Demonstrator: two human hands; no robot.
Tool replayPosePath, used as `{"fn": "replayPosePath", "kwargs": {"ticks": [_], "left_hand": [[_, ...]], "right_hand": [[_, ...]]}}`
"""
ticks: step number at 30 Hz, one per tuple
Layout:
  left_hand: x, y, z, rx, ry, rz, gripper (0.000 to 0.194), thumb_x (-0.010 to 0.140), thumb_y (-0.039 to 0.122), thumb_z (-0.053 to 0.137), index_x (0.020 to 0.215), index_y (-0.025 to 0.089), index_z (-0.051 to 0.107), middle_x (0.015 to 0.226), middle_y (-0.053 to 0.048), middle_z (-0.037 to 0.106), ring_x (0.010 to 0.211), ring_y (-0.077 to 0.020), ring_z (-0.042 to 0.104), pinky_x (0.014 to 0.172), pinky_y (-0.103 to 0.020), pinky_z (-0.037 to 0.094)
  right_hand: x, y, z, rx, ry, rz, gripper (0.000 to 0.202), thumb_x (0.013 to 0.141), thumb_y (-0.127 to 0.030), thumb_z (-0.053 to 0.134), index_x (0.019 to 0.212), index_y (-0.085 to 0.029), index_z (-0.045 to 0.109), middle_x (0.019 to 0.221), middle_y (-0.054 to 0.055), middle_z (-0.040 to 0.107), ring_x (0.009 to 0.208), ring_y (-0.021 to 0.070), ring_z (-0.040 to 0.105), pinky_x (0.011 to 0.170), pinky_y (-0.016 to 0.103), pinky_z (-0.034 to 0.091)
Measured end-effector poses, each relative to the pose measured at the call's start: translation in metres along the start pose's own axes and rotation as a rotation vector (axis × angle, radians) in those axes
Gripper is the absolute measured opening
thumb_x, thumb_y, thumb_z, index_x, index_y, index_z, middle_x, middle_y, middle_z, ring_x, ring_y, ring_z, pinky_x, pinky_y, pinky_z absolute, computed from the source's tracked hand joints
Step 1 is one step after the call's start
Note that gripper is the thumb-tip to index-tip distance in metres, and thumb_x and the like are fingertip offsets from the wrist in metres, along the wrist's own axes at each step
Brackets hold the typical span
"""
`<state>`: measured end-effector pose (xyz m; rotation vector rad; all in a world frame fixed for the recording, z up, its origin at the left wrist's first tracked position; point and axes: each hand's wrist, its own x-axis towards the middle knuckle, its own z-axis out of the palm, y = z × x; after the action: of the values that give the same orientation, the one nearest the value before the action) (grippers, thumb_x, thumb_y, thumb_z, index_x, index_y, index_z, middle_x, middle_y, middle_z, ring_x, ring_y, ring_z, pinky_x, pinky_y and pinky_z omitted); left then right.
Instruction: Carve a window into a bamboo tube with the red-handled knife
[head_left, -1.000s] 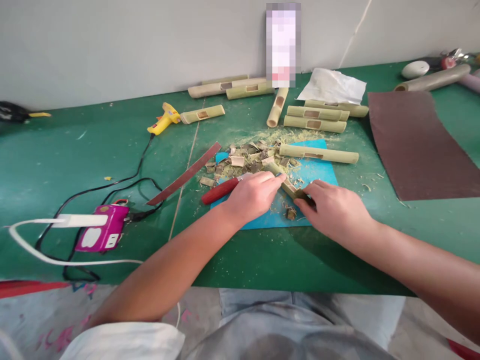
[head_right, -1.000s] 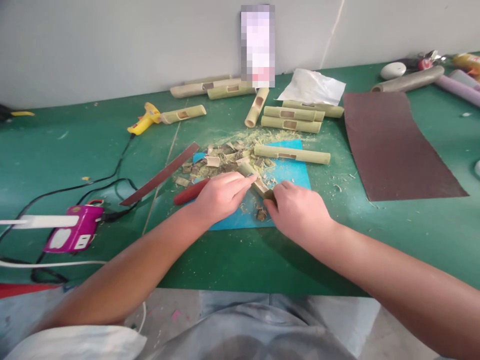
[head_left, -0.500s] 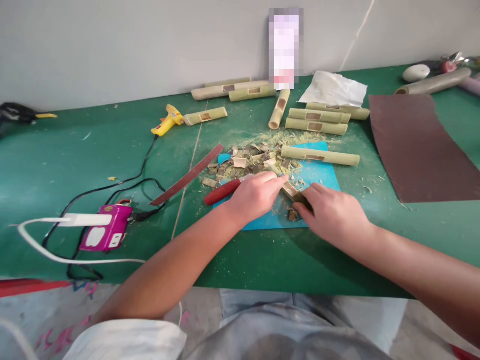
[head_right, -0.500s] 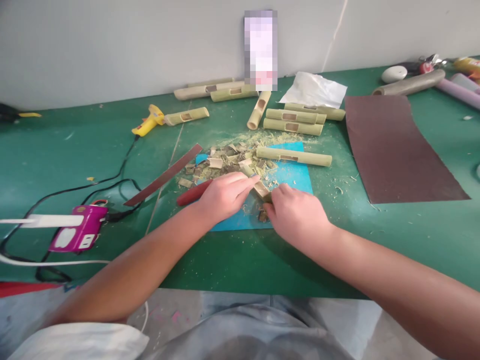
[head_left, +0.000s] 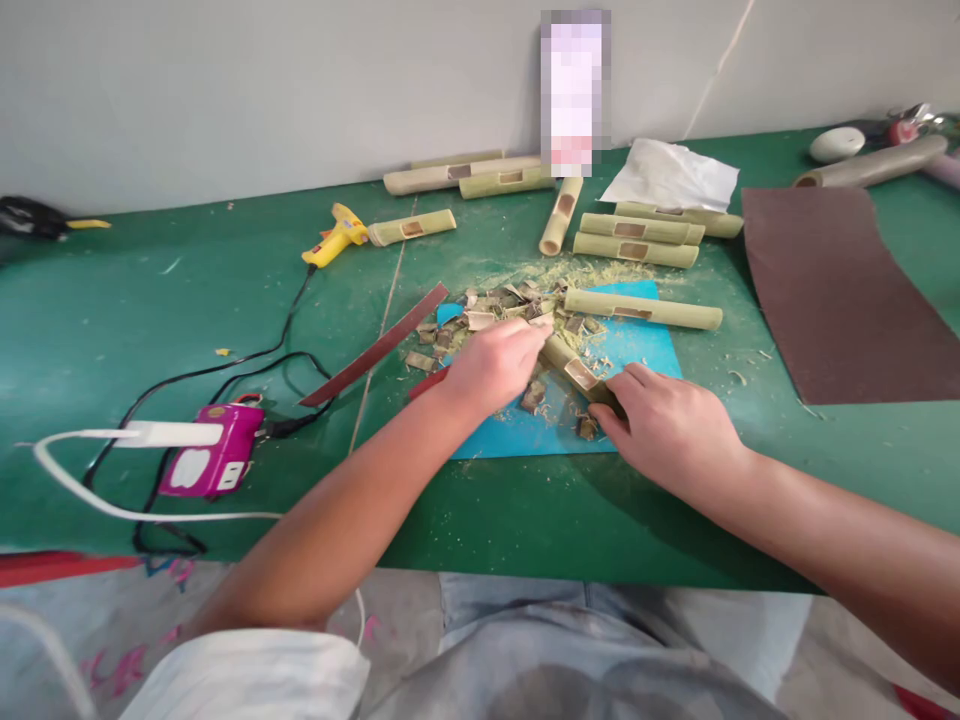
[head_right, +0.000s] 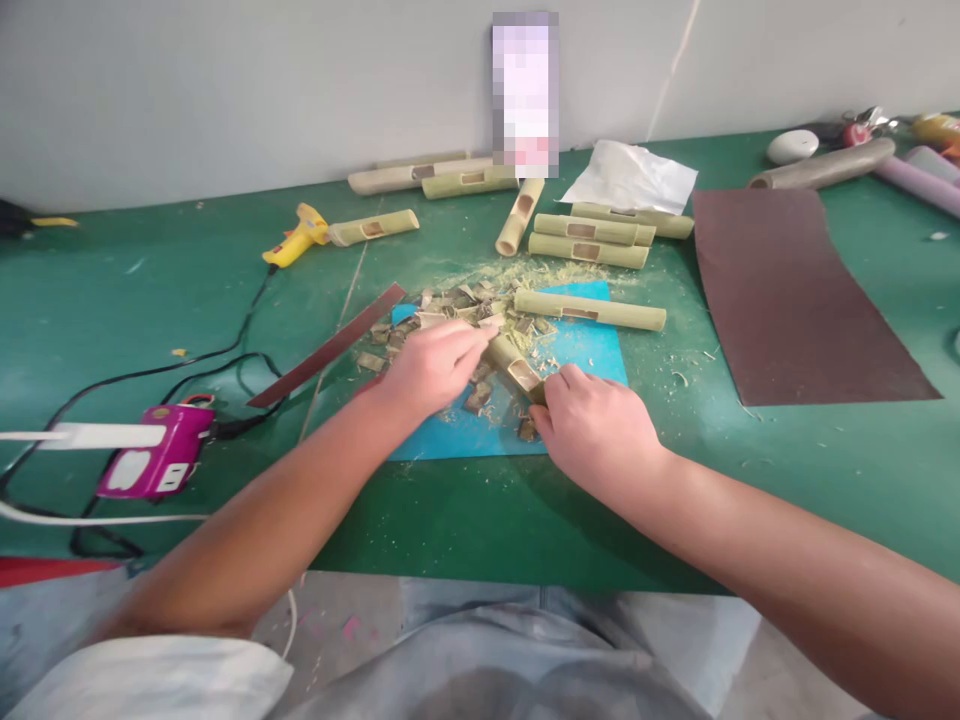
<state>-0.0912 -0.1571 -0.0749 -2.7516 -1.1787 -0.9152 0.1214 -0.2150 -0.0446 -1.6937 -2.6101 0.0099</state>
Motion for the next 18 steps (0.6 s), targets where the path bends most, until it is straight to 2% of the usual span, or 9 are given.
{"fn": "replayPosePath", "kwargs": {"ticks": [5,8,12,15,18], "left_hand": [[-0.0007,0.0004,-0.0004,-0.011,-0.029,-0.001,0.030,0.099,0.019,0.041,0.108,0.007,0.067,0.079,-0.008,0.065,0.073,-0.0142,0.061,0.069,-0.026,0.052],[-0.0015,0.0015,-0.0003,0.006,-0.008,-0.039,0.030,0.099,0.021,0.041,0.110,0.010,0.067,0.080,-0.007,0.066,0.072,-0.0135,0.061,0.067,-0.025,0.052],[-0.0029,0.0042,0.0003,-0.006,-0.032,0.023,0.030,0.099,0.020,0.041,0.110,0.008,0.066,0.079,-0.007,0.066,0.073,-0.0140,0.061,0.069,-0.026,0.053],[-0.0036,0.0040,-0.0002,0.022,-0.010,-0.017,0.031,0.099,0.021,0.040,0.110,0.009,0.067,0.077,-0.007,0.065,0.071,-0.0132,0.060,0.067,-0.025,0.052],[-0.0039,0.0031,-0.0013,0.012,-0.027,0.010,0.031,0.100,0.020,0.039,0.110,0.009,0.066,0.077,-0.007,0.064,0.072,-0.0136,0.061,0.069,-0.026,0.053]], "right_hand": [[0.0005,0.0000,0.0002,0.002,-0.009,0.002,0.025,0.091,-0.035,0.049,0.082,-0.016,0.063,0.080,0.005,0.063,0.062,0.0143,0.052,0.054,0.030,0.019],[0.0005,0.0000,0.0005,0.008,-0.007,0.004,0.026,0.091,-0.035,0.047,0.083,-0.016,0.063,0.081,0.005,0.063,0.063,0.0143,0.053,0.054,0.030,0.020],[0.0004,-0.0004,-0.0002,0.016,-0.013,0.000,0.027,0.092,-0.035,0.045,0.084,-0.016,0.063,0.081,0.006,0.063,0.063,0.0145,0.053,0.054,0.030,0.021],[0.0004,-0.0008,-0.0012,0.018,-0.028,0.003,0.027,0.092,-0.035,0.045,0.085,-0.016,0.063,0.081,0.006,0.063,0.064,0.0147,0.054,0.054,0.031,0.020],[0.0003,-0.0003,-0.0013,0.024,-0.036,0.005,0.027,0.092,-0.035,0.045,0.084,-0.016,0.063,0.082,0.005,0.063,0.064,0.0145,0.054,0.054,0.030,0.020]]}}
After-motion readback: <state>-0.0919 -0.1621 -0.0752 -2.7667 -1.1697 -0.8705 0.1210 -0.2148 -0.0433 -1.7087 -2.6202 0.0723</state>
